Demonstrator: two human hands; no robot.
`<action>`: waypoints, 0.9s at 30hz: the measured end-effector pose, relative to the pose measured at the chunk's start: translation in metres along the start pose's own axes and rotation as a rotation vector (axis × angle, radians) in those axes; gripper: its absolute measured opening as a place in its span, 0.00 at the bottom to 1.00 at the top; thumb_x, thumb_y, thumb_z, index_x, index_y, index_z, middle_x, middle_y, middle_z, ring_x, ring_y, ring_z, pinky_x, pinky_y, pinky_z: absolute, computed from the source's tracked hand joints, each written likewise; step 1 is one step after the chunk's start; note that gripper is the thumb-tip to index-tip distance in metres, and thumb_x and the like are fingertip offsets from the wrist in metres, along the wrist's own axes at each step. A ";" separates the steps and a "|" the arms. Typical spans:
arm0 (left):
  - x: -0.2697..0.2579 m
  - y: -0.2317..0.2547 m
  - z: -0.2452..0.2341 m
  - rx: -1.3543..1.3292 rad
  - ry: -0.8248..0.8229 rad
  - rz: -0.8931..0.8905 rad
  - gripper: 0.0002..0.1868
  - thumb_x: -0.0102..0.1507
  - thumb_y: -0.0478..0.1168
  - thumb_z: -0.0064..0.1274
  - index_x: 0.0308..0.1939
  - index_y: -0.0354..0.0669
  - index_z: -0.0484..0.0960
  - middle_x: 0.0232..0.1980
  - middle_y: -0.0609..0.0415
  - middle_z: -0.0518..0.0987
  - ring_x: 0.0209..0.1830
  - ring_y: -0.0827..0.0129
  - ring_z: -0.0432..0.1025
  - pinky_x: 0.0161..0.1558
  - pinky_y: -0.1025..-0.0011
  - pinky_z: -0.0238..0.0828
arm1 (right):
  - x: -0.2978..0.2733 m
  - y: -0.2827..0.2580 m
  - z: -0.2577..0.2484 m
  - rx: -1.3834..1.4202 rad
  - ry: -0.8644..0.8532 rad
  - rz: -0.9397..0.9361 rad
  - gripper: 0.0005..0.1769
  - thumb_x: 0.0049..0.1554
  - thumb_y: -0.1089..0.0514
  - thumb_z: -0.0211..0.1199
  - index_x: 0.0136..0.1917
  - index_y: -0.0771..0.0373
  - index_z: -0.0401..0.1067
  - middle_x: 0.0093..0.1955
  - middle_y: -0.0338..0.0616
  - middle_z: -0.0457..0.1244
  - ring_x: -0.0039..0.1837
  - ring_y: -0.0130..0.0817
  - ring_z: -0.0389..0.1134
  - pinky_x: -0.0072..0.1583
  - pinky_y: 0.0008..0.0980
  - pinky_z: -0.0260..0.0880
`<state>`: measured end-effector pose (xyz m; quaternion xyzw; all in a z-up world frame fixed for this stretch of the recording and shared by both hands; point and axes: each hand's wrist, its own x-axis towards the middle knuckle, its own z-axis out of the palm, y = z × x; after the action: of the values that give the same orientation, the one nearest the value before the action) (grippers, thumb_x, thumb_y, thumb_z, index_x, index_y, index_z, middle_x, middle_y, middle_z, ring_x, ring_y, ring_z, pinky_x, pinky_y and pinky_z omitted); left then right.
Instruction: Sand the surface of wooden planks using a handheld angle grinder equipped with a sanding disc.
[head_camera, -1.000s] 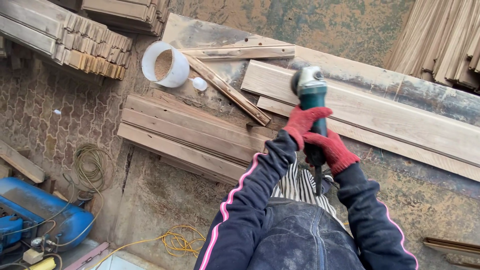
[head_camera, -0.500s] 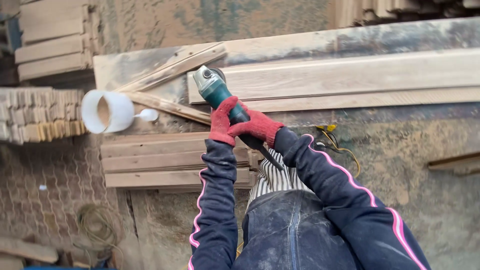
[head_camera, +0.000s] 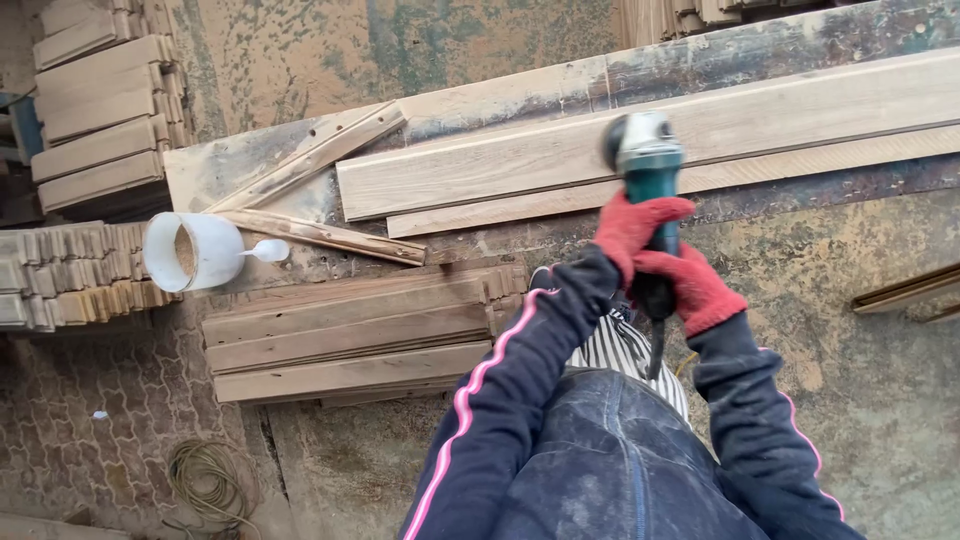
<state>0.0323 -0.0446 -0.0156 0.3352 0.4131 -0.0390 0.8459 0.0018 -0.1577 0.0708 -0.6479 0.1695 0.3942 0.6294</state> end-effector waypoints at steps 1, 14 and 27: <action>-0.005 0.002 0.008 0.001 0.004 0.004 0.29 0.38 0.29 0.76 0.41 0.41 0.80 0.28 0.40 0.79 0.25 0.50 0.78 0.24 0.50 0.83 | 0.008 0.007 -0.012 0.001 -0.006 0.000 0.20 0.43 0.58 0.79 0.47 0.63 0.75 0.36 0.47 0.65 0.36 0.37 0.69 0.40 0.43 0.73; -0.038 0.029 -0.014 0.044 0.126 0.047 0.26 0.40 0.30 0.76 0.40 0.37 0.81 0.28 0.41 0.80 0.25 0.53 0.79 0.24 0.57 0.82 | 0.021 0.020 0.009 0.027 -0.058 -0.017 0.22 0.44 0.52 0.80 0.48 0.62 0.75 0.35 0.49 0.66 0.36 0.41 0.71 0.37 0.47 0.75; -0.051 0.043 -0.088 -0.267 0.316 0.096 0.28 0.46 0.26 0.73 0.46 0.38 0.76 0.30 0.39 0.82 0.27 0.51 0.81 0.28 0.55 0.84 | 0.040 0.021 0.059 -0.405 -0.346 0.035 0.28 0.38 0.46 0.84 0.48 0.59 0.79 0.37 0.48 0.67 0.41 0.40 0.70 0.45 0.39 0.73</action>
<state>-0.0455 0.0302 0.0065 0.2413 0.5258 0.1096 0.8083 -0.0057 -0.0935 0.0342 -0.6807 -0.0118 0.5357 0.4995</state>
